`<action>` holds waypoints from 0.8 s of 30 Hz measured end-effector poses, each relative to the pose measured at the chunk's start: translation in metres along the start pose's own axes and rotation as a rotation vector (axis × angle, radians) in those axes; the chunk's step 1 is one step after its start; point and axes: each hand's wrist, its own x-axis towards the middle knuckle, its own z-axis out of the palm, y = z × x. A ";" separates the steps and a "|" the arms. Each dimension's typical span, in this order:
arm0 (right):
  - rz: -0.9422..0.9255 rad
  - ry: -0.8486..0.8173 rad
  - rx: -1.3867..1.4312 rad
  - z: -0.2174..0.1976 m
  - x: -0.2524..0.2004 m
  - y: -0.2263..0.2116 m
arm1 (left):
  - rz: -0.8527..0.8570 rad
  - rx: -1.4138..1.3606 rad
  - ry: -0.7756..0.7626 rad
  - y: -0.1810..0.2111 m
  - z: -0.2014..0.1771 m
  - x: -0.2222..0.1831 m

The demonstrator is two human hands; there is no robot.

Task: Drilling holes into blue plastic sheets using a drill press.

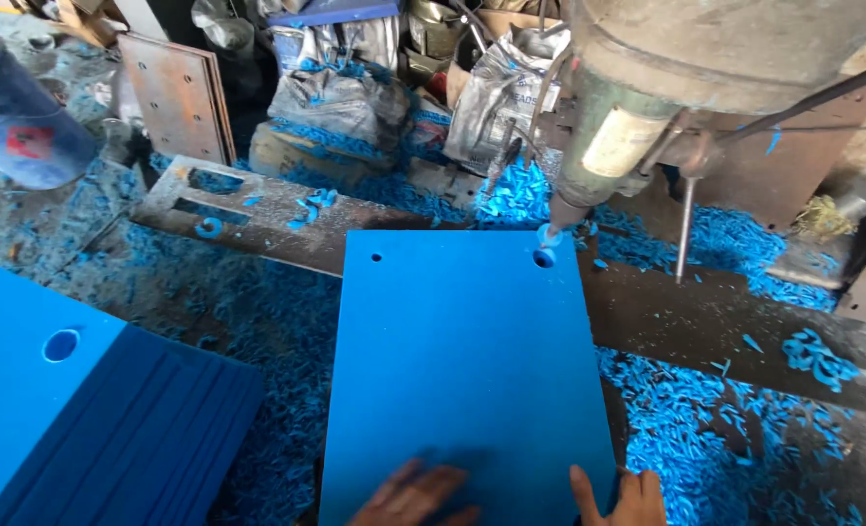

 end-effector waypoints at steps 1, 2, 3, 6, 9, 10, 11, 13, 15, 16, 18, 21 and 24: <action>-0.001 -0.002 0.004 0.003 -0.001 -0.006 | 0.000 0.004 -0.001 -0.025 -0.013 -0.011; 0.006 -0.098 -0.075 0.005 -0.004 -0.008 | -0.001 0.039 -0.099 -0.049 -0.023 -0.020; 0.014 -0.195 -0.152 0.007 -0.006 -0.011 | -0.001 0.075 -0.196 -0.074 -0.033 -0.029; 0.012 -0.248 0.195 -0.006 -0.053 -0.051 | -0.562 0.053 -0.603 -0.102 -0.112 0.022; -0.660 -0.153 0.432 0.174 -0.068 0.029 | -0.399 0.527 -0.981 -0.166 -0.181 0.000; -0.659 -0.144 0.436 0.159 -0.049 0.010 | -0.392 0.532 -0.977 -0.166 -0.178 -0.022; -1.107 -0.698 0.565 0.143 -0.030 -0.009 | -0.507 0.642 -0.620 -0.166 -0.175 -0.043; -1.526 -1.272 0.660 0.053 -0.008 -0.107 | -0.593 0.723 -0.253 -0.171 -0.161 -0.071; -0.829 -0.172 0.585 -0.148 -0.022 -0.202 | -0.577 0.250 0.183 -0.173 -0.142 -0.090; -0.824 -0.173 0.581 -0.131 -0.001 -0.193 | -0.579 0.245 0.179 -0.197 -0.133 -0.114; -0.771 0.068 0.226 -0.098 0.047 -0.179 | -0.900 0.185 0.226 -0.248 -0.112 -0.153; -0.889 0.169 0.076 -0.091 0.089 -0.178 | -1.060 -0.527 0.441 -0.369 -0.034 -0.254; -0.854 0.085 -0.041 -0.073 0.114 -0.171 | -0.646 -0.561 0.237 -0.309 -0.050 -0.210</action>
